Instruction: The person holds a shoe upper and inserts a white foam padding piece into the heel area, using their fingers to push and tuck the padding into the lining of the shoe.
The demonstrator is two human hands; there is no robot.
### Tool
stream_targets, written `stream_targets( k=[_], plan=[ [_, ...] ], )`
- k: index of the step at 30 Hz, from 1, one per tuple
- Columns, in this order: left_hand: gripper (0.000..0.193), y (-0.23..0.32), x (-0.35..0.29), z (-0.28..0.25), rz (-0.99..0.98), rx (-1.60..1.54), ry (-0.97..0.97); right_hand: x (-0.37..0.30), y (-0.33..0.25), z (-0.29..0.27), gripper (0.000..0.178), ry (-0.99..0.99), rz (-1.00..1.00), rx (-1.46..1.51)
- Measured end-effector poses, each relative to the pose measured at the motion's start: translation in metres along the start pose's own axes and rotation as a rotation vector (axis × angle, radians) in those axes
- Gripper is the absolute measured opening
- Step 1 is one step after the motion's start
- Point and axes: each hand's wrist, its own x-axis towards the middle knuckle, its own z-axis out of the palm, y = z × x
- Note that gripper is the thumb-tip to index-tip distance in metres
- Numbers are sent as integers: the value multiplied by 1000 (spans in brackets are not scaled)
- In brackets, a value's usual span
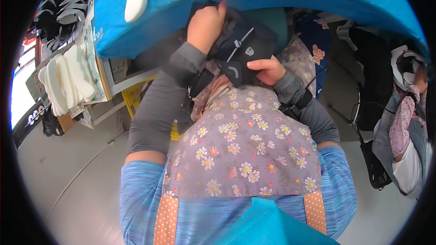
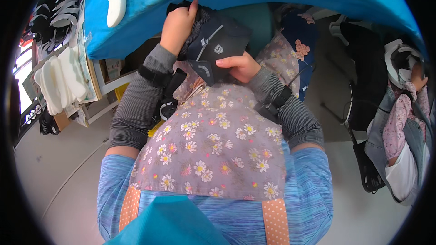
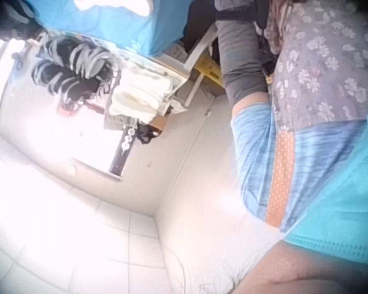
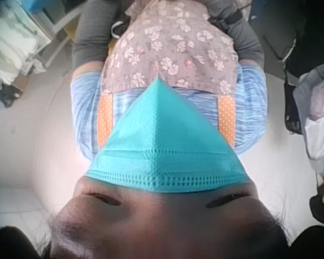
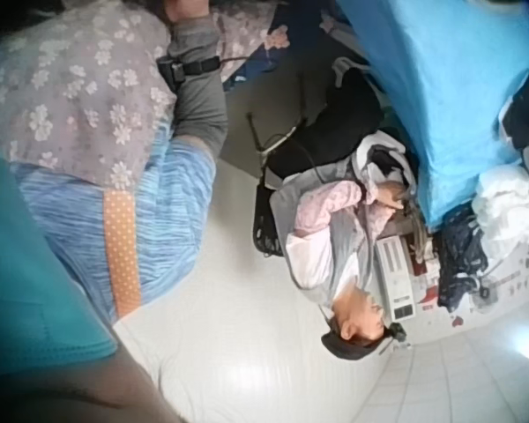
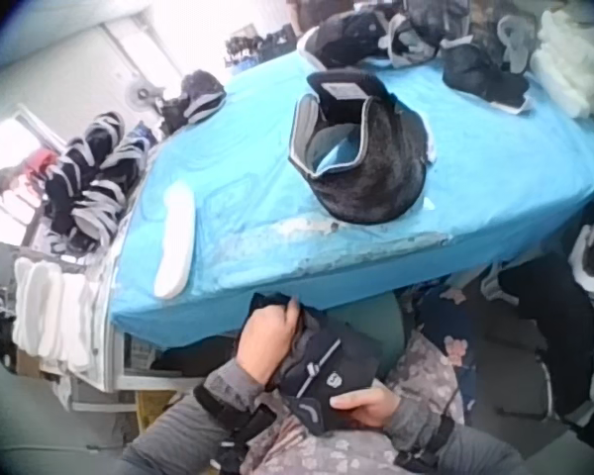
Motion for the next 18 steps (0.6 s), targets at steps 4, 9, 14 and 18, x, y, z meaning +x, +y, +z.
stream_targets(
  k=[4,9,14,18],
  plan=[
    [27,22,6,-39,-274,-19,-7,-9,-2,3,47,-26,-27,17],
    [21,10,-11,-12,-44,139,74,0,3,-6,47,-13,-37,-59],
    [32,-2,-9,6,-62,-49,-35,1,0,-5,50,23,-8,1],
    [38,-8,-4,23,-161,-297,-228,0,3,-8,48,76,-41,63]
  ],
)
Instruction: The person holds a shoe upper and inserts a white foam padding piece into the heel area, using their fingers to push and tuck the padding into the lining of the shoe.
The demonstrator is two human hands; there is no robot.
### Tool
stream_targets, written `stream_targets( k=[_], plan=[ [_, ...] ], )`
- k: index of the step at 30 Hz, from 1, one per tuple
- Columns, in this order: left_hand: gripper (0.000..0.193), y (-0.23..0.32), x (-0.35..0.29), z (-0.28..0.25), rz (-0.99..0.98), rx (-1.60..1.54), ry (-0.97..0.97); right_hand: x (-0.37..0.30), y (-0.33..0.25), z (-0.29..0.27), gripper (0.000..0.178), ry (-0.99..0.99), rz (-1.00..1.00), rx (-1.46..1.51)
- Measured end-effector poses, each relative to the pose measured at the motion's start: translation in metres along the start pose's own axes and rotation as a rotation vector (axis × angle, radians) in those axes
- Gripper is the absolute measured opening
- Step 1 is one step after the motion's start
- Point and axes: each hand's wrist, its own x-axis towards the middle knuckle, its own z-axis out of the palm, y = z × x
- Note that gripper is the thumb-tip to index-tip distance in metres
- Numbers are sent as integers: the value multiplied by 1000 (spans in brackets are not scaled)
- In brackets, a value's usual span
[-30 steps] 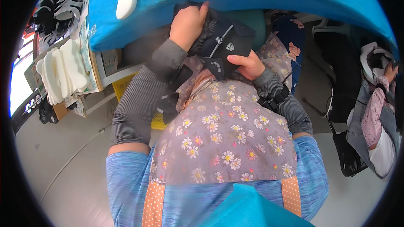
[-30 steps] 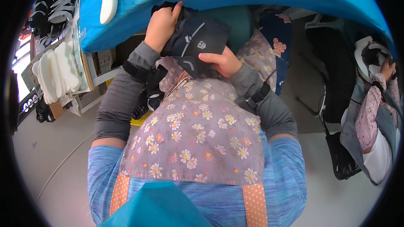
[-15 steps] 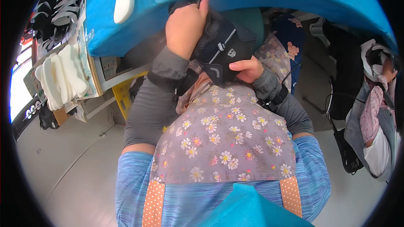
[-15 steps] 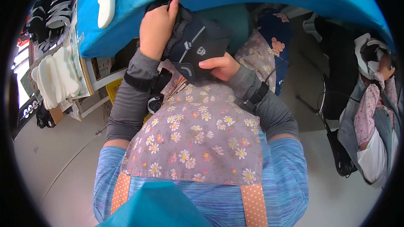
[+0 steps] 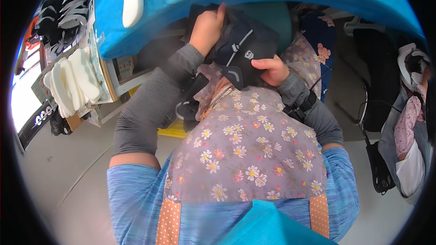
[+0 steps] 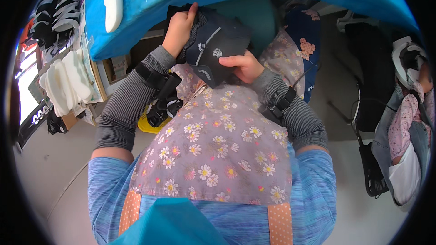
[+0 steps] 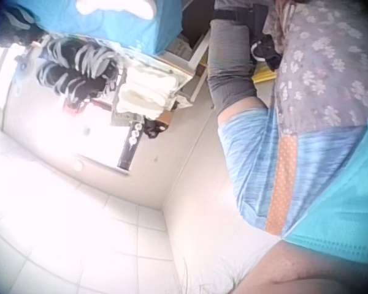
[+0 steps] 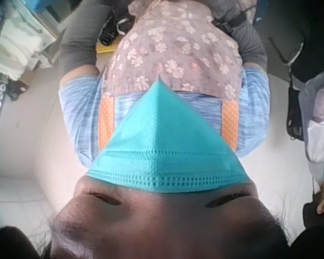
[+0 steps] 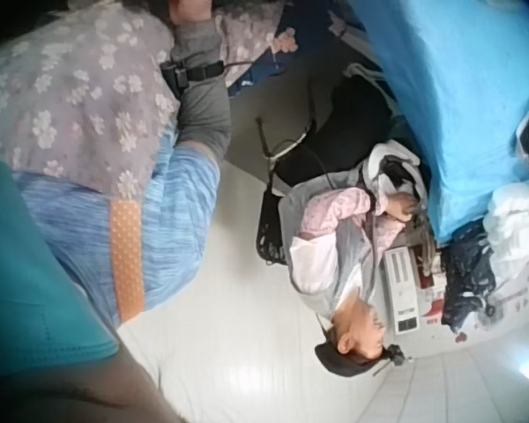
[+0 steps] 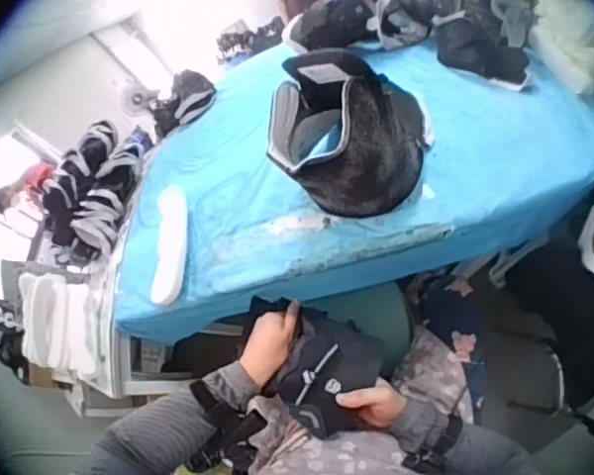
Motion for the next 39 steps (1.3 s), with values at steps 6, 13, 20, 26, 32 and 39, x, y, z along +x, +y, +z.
stream_targets(
  k=[6,13,20,26,32,39],
  plan=[
    [39,-16,12,23,272,132,145,5,4,-14,44,-47,1,-106],
    [29,-3,5,10,75,29,151,2,-3,-4,42,-28,59,-5],
    [34,13,-5,-18,147,371,230,-1,-2,-1,42,-54,44,-71],
    [33,16,0,-7,-10,12,98,3,-3,-14,44,-59,52,-117],
    [32,-1,7,23,143,105,115,-2,-9,-9,46,-67,69,-178],
    [29,-1,5,21,125,81,229,1,-8,-6,43,-50,66,-142]
  ],
)
